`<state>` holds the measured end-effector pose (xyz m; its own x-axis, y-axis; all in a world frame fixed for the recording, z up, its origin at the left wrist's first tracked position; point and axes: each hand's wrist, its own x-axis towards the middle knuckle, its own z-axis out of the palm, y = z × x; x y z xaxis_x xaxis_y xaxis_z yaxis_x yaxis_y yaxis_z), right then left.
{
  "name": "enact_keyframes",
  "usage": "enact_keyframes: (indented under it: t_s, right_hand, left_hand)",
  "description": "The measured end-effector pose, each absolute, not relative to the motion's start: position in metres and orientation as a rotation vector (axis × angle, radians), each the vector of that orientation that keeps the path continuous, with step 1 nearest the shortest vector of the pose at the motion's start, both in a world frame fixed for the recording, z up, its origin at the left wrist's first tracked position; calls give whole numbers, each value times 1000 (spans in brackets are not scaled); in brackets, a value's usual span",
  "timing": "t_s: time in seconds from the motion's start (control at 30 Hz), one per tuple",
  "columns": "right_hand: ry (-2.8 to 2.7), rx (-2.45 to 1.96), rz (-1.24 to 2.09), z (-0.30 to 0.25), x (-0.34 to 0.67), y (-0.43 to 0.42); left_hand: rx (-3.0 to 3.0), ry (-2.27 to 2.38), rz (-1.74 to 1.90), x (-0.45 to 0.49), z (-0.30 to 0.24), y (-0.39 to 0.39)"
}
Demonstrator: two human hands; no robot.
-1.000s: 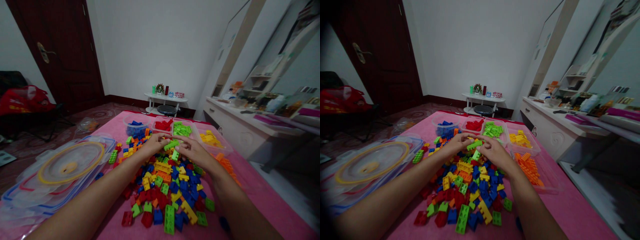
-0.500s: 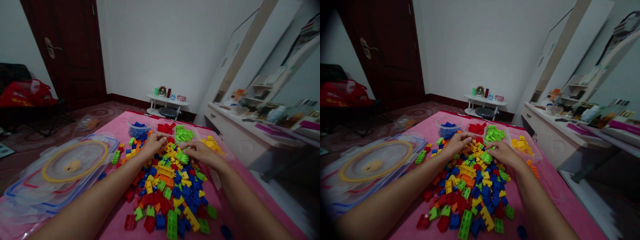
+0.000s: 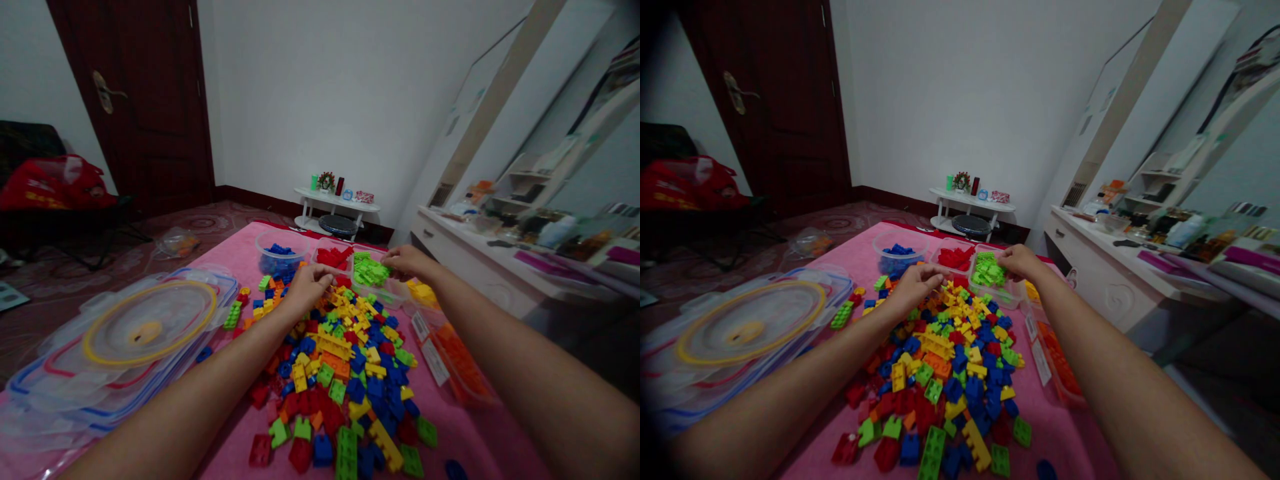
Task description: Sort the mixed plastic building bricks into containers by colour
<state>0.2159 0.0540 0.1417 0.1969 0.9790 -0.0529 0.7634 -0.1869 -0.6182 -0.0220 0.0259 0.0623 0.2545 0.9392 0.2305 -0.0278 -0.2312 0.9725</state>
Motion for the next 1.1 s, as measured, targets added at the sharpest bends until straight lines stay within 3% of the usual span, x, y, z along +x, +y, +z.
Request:
enact_keyframes:
  t_s: [0.3,0.47,0.63,1.1]
  right_hand:
    - [-1765,-1849,153,129,202,49]
    - [-2113,-1667,240,98,153,25]
    - [-2148,-1760,204,76,128,1]
    - [-2228,-2081,134,82,163,-32]
  left_hand:
    - [2037,1067,1273,-27,59,24]
    - [2473,1117,1087,-27,51,20]
    - [2501,1164,964,-27,44,23]
    - [2673,1135,748,-28,49,22]
